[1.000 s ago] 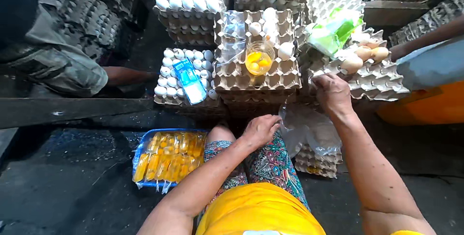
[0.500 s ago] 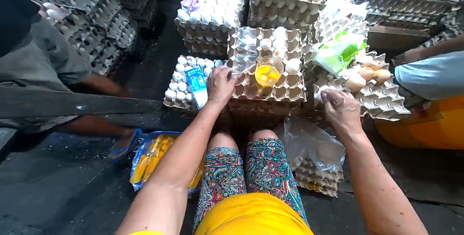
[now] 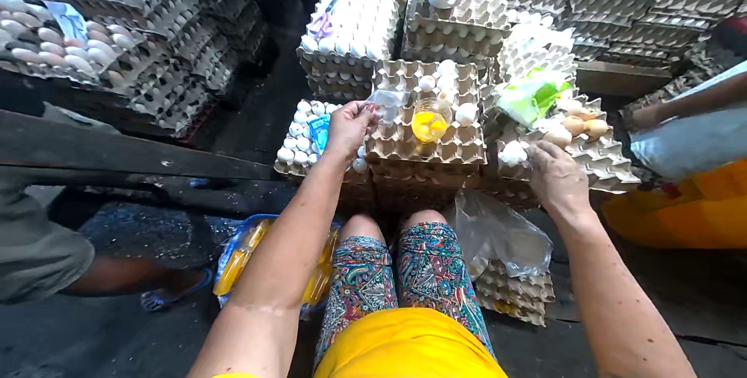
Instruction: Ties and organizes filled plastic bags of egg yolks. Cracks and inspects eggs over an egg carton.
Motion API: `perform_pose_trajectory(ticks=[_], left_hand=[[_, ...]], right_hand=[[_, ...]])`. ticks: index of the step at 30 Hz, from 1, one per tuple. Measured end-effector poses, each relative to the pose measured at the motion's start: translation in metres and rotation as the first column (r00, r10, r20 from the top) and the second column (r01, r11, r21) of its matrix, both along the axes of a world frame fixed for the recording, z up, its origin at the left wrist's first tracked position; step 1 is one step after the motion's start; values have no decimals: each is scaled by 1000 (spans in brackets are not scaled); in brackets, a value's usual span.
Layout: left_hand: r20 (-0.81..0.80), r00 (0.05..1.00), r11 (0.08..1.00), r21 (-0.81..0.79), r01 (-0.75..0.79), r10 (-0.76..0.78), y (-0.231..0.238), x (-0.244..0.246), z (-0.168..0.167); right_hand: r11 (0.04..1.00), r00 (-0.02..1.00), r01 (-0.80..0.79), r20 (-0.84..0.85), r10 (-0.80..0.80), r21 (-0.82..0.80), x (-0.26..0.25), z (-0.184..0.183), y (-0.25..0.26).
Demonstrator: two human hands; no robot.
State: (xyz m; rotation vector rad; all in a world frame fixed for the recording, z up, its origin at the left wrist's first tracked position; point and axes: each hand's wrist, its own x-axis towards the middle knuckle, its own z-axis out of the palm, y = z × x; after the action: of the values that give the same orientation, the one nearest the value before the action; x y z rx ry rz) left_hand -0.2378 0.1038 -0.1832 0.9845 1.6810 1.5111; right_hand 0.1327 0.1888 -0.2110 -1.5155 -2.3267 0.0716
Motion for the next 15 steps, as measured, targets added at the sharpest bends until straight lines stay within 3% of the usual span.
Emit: perform_pose_trajectory(ticks=[4,9,12,15], left_hand=[[156,988,999,34,-6,0,-27,8,16],[55,998,993,119,-7,0,-51,17,18],[-106,993,994,88,58,-49,-83,32,18],[-163,976,988,22,150,-144,-110,56,7]], right_hand=[[992,993,118,1,-118,49,0,7,-10],[985,985,164,-56,-161,59,-4,12,-18],[988,976,99,-203,-73,121,-5,11,-31],[996,897,-60,-435,80,60,-17,11,-63]])
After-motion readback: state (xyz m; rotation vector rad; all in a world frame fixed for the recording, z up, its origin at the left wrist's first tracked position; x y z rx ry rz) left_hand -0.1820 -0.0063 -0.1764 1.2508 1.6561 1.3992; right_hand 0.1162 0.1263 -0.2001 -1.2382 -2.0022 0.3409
